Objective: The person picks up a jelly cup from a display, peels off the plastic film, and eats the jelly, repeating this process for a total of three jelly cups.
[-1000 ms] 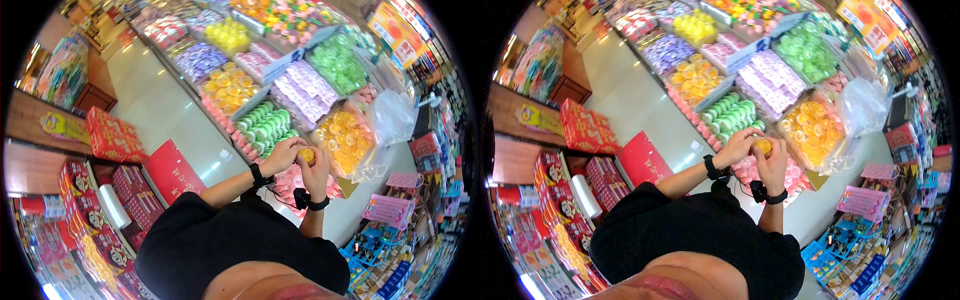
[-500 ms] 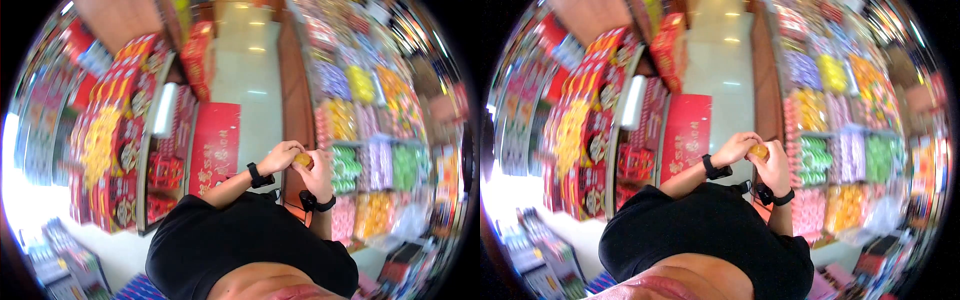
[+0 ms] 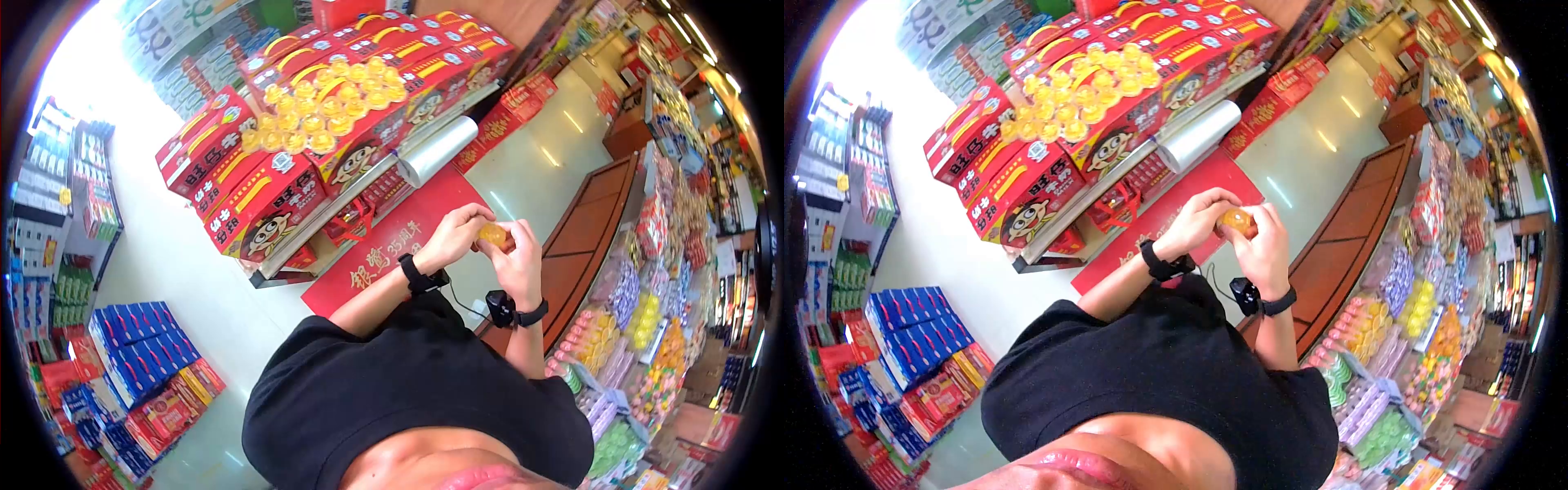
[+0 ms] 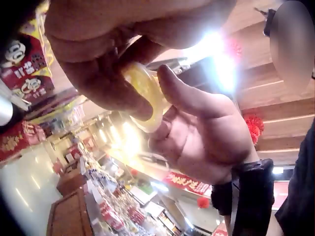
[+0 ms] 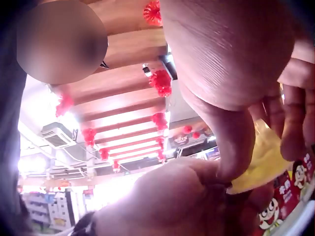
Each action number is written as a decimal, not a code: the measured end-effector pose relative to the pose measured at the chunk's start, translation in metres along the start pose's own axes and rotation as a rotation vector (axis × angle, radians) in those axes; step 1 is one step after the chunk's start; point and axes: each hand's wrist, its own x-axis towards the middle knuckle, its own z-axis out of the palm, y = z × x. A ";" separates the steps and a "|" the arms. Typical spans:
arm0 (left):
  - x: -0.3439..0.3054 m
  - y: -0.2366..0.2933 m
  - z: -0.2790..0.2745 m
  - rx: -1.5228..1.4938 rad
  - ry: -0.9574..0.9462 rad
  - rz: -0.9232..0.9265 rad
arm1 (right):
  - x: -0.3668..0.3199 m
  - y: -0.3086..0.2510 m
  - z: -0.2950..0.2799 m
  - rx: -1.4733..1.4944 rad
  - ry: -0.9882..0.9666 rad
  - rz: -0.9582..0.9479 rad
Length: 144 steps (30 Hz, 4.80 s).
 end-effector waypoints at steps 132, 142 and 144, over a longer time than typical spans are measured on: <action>-0.107 -0.238 0.466 0.317 -1.623 -0.772 | -0.461 0.165 -0.162 -0.161 1.581 1.241; -0.120 -0.284 0.551 0.357 -1.787 -0.850 | -0.519 0.185 -0.210 -0.323 1.643 1.577; -0.134 -0.288 0.563 0.343 -1.786 -0.868 | -0.539 0.190 -0.209 -0.292 1.661 1.588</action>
